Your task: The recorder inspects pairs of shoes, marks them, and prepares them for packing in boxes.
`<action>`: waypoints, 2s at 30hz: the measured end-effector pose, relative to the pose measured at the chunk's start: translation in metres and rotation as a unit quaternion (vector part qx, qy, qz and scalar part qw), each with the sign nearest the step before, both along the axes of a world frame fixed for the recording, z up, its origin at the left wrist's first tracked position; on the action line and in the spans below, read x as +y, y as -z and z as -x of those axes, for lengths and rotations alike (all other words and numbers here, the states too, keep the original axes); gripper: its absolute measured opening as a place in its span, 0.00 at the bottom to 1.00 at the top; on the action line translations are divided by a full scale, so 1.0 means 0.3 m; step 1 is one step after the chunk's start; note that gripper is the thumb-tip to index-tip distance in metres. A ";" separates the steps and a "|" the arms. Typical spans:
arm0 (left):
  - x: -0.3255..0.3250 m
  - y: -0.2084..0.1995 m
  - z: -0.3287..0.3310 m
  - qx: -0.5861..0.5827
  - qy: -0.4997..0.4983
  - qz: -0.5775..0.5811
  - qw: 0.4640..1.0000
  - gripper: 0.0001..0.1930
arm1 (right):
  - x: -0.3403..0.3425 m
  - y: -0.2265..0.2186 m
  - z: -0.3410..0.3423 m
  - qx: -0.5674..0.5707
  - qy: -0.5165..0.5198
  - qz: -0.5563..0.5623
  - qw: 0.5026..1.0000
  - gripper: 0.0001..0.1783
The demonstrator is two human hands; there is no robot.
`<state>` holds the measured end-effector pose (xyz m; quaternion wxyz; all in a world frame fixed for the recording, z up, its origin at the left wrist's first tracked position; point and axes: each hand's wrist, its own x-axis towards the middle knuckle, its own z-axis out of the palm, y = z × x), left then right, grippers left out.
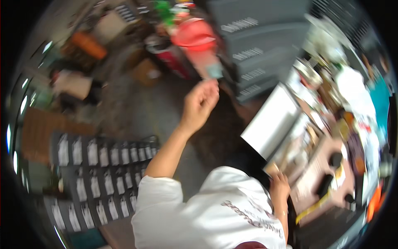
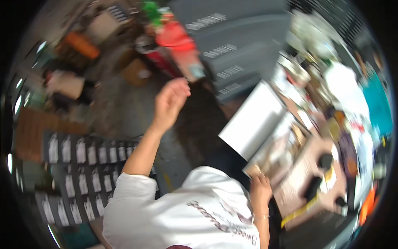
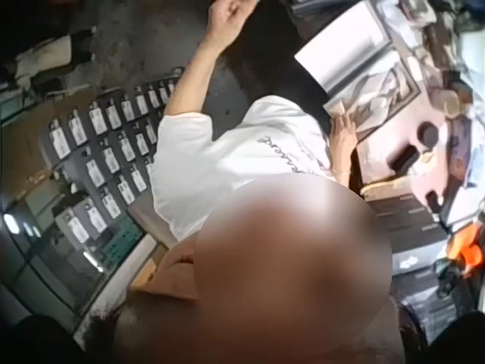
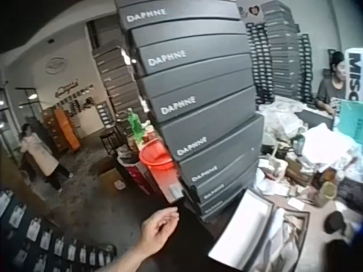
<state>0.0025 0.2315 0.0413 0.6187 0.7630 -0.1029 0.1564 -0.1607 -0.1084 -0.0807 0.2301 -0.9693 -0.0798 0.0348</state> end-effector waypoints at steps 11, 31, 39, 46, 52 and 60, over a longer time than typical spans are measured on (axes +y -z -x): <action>-0.709 0.476 0.180 -0.028 0.302 -0.343 0.889 0.32 | -0.136 -0.133 0.014 -0.091 0.158 -0.102 0.978 0.19; -0.711 0.498 0.187 -0.016 0.285 -0.358 0.889 0.30 | -0.323 -0.067 -0.306 0.011 0.201 0.011 0.980 0.14; -0.749 0.473 0.126 -0.066 0.245 -0.196 0.947 0.24 | -0.453 -0.213 -0.209 0.013 0.258 -0.315 0.913 0.10; -0.770 0.166 -0.231 0.006 0.349 -0.081 0.934 0.25 | -0.457 -0.310 -0.151 0.123 0.091 -0.409 0.900 0.10; -0.739 0.186 -0.147 0.442 0.709 -0.099 0.540 0.29 | -0.354 -0.353 -0.173 0.300 -0.214 -0.369 0.853 0.11; -0.573 0.210 0.217 0.536 0.720 -0.049 0.438 0.46 | -0.189 -0.373 -0.158 0.376 -0.308 -0.167 0.858 0.18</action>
